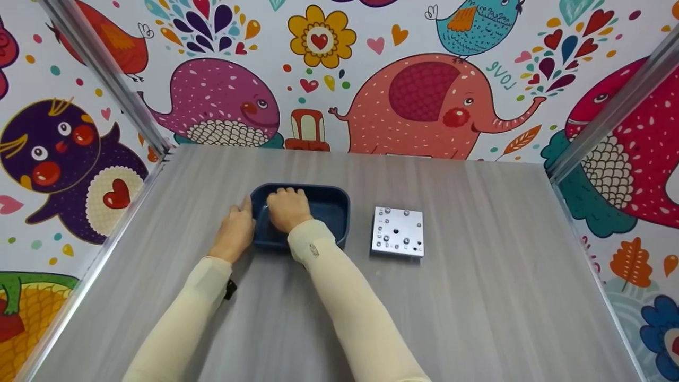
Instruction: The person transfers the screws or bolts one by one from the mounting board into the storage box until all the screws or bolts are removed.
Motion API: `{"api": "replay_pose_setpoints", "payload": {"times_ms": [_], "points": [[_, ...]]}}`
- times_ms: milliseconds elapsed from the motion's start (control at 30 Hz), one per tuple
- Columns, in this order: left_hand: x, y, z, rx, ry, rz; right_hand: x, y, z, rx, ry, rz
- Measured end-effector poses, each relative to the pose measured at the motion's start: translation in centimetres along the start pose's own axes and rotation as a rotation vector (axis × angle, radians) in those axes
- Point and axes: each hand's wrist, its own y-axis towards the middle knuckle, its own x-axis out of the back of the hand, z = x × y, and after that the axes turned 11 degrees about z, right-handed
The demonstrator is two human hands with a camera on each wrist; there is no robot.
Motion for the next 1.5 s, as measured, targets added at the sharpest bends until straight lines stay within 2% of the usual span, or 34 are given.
{"api": "replay_pose_setpoints", "payload": {"times_ms": [200, 400, 533, 667, 833, 1133, 1200, 1367, 1500], "points": [[0.1, -0.1, -0.1, 0.006, -0.004, 0.009, 0.8, -0.4, -0.4, 0.009, 0.018, -0.028], [0.1, 0.1, -0.1, 0.026, -0.014, 0.051, 1.7, -1.3, -1.5, 0.018, -0.003, -0.073], [0.0, 0.3, -0.1, 0.041, -0.022, 0.072, 2.3, -2.1, -2.5, 0.053, -0.05, -0.138], [-0.1, 0.3, -0.1, 0.044, -0.038, 0.069, 2.9, -3.5, -3.9, 0.092, -0.015, -0.2], [-0.1, 0.2, 0.1, 0.043, -0.048, 0.07, 3.2, -5.7, -6.7, 0.111, 0.049, -0.258], [0.0, 0.2, 0.2, 0.03, -0.054, 0.07, 3.0, -11.0, -13.3, 0.09, 0.082, -0.406], [-0.1, 0.2, 0.3, 0.02, -0.05, 0.07, 2.8, -12.2, -14.6, 0.073, 0.095, -0.418], [-0.1, 0.2, 0.4, 0.011, -0.031, 0.079, 2.4, -15.0, -17.6, -0.025, 0.143, -0.374], [-0.1, 0.3, 0.3, 0.014, -0.021, 0.085, 1.9, -16.9, -19.6, -0.07, 0.149, -0.384]]}}
